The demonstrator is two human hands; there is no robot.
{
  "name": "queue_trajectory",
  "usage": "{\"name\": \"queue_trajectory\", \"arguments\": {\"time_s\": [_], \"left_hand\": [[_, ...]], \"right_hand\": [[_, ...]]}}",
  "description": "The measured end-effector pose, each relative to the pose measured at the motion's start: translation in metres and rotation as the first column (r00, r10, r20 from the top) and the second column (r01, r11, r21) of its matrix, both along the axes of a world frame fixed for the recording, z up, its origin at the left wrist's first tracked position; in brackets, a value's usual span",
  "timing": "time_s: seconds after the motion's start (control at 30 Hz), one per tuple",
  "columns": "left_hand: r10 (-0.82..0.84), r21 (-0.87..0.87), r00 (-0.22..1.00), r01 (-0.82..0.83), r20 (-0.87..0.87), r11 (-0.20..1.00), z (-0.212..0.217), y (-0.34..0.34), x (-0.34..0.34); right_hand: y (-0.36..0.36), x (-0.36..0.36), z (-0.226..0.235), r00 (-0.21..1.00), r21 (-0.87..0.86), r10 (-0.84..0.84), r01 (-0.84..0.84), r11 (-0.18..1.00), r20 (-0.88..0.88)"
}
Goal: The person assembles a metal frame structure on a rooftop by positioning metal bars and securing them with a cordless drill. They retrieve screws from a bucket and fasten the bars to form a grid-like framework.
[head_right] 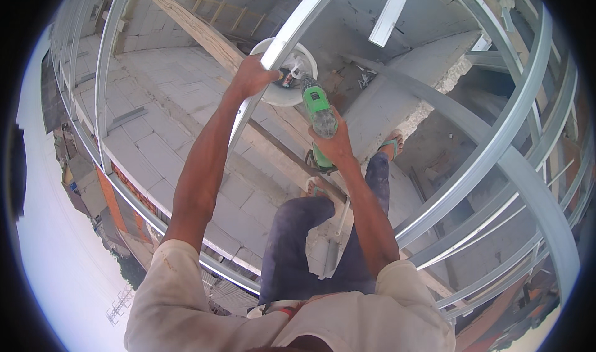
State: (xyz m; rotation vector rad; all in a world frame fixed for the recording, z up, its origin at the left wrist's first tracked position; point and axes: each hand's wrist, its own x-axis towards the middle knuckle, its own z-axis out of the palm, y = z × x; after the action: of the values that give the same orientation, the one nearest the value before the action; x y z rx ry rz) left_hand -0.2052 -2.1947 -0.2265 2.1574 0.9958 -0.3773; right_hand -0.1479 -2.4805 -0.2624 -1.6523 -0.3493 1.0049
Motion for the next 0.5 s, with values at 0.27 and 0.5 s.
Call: {"name": "queue_trajectory", "arguments": {"time_s": [0.27, 0.5], "left_hand": [[0.096, -0.14, 0.967, -0.064, 0.235, 0.988, 0.002, -0.008, 0.004], [0.1, -0.097, 0.953, -0.075, 0.285, 0.992, 0.001, -0.004, -0.003]], "right_hand": [[-0.012, -0.008, 0.048, 0.789, 0.07, -0.085, 0.159, 0.985, -0.609], [0.012, 0.003, 0.05, 0.754, 0.162, -0.079, 0.24, 0.957, -0.652]]}}
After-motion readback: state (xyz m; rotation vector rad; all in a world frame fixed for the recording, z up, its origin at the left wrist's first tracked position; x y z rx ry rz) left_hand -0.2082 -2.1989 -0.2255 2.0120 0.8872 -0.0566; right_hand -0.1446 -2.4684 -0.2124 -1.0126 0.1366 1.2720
